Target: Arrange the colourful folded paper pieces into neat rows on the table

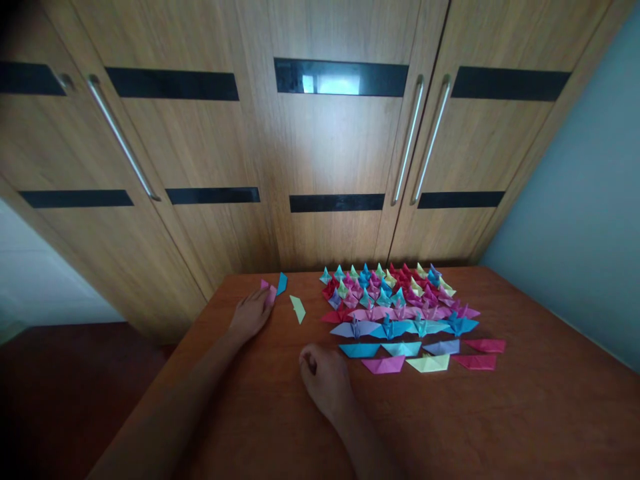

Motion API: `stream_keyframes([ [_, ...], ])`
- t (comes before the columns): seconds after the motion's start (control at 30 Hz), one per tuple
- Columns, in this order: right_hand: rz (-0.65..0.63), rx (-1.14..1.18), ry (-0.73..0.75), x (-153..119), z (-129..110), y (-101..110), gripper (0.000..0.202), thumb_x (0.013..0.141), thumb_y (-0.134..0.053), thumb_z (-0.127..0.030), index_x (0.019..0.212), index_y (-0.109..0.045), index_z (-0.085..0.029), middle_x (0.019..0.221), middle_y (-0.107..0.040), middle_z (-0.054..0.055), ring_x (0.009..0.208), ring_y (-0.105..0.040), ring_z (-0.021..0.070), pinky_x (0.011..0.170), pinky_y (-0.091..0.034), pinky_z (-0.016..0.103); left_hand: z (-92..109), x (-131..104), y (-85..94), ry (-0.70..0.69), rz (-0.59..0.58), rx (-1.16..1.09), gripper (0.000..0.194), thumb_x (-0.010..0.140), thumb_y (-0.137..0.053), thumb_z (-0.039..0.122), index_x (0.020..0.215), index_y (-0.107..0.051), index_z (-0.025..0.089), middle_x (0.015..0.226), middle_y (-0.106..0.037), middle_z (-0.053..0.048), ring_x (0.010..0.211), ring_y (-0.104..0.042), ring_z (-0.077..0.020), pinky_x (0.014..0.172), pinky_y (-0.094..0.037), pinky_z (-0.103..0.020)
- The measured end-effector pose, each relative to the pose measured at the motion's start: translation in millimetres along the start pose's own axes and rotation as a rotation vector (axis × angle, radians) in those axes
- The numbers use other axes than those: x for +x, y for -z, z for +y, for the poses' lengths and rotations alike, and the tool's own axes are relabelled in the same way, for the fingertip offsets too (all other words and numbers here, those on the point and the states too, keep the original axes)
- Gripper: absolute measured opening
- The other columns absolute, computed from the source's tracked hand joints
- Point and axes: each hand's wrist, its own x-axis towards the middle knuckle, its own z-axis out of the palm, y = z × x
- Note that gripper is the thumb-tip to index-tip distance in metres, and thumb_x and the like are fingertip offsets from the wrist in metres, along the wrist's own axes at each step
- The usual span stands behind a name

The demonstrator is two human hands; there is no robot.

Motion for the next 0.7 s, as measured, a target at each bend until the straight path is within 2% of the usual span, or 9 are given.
stream_keyframes([
  [0.13,-0.006,-0.034,0.010,-0.5,-1.9,1.3,0.014,0.079,-0.049,-0.018,0.076,-0.062,-0.021,0.061,-0.057,-0.004,0.057,-0.052,0.0111,0.055,-0.031,0.021,5.8,-24.7,1.4,-0.053,0.011,-0.014,0.041,0.091,-0.034,0.028,0.129,-0.045,0.018,0.131,-0.052,-0.011,0.119,-0.048,-0.0244,0.100,-0.032,-0.037],
  [0.23,-0.024,-0.046,0.024,-1.5,-2.8,1.5,0.015,0.080,-0.048,-0.018,0.077,-0.062,-0.021,0.062,-0.058,-0.004,0.057,-0.051,0.0108,0.055,-0.030,0.021,7.9,-41.0,8.8,-0.085,-0.019,-0.085,0.044,0.088,-0.042,0.036,0.127,-0.048,0.017,0.128,-0.055,-0.012,0.115,-0.051,-0.0250,0.099,-0.034,-0.034],
  [0.33,-0.032,-0.053,0.024,-2.5,-3.0,1.6,0.015,0.080,-0.047,-0.018,0.077,-0.062,-0.021,0.062,-0.058,-0.004,0.056,-0.051,0.0106,0.054,-0.029,0.021,7.5,-52.1,18.5,-0.055,-0.060,-0.201,0.041,0.087,-0.043,0.040,0.122,-0.054,0.020,0.123,-0.060,-0.008,0.110,-0.056,-0.0246,0.095,-0.038,-0.033],
  [0.53,-0.023,-0.066,0.034,-3.1,-3.5,2.4,0.016,0.080,-0.047,-0.017,0.078,-0.062,-0.021,0.064,-0.060,-0.003,0.059,-0.052,0.0109,0.055,-0.030,0.021,1.5,-58.8,24.9,0.000,-0.022,-0.343,0.030,0.087,-0.040,0.033,0.100,-0.064,0.023,0.102,-0.069,-0.002,0.090,-0.064,-0.0208,0.079,-0.046,-0.029],
  [0.7,-0.031,-0.067,0.021,-3.0,-3.7,2.9,0.015,0.080,-0.048,-0.016,0.078,-0.062,-0.021,0.065,-0.060,-0.003,0.060,-0.052,0.0105,0.056,-0.030,0.020,-2.9,-57.1,19.0,-0.044,0.042,-0.318,0.025,0.082,-0.048,0.029,0.101,-0.063,0.021,0.104,-0.067,-0.003,0.094,-0.062,-0.0196,0.083,-0.046,-0.029],
])
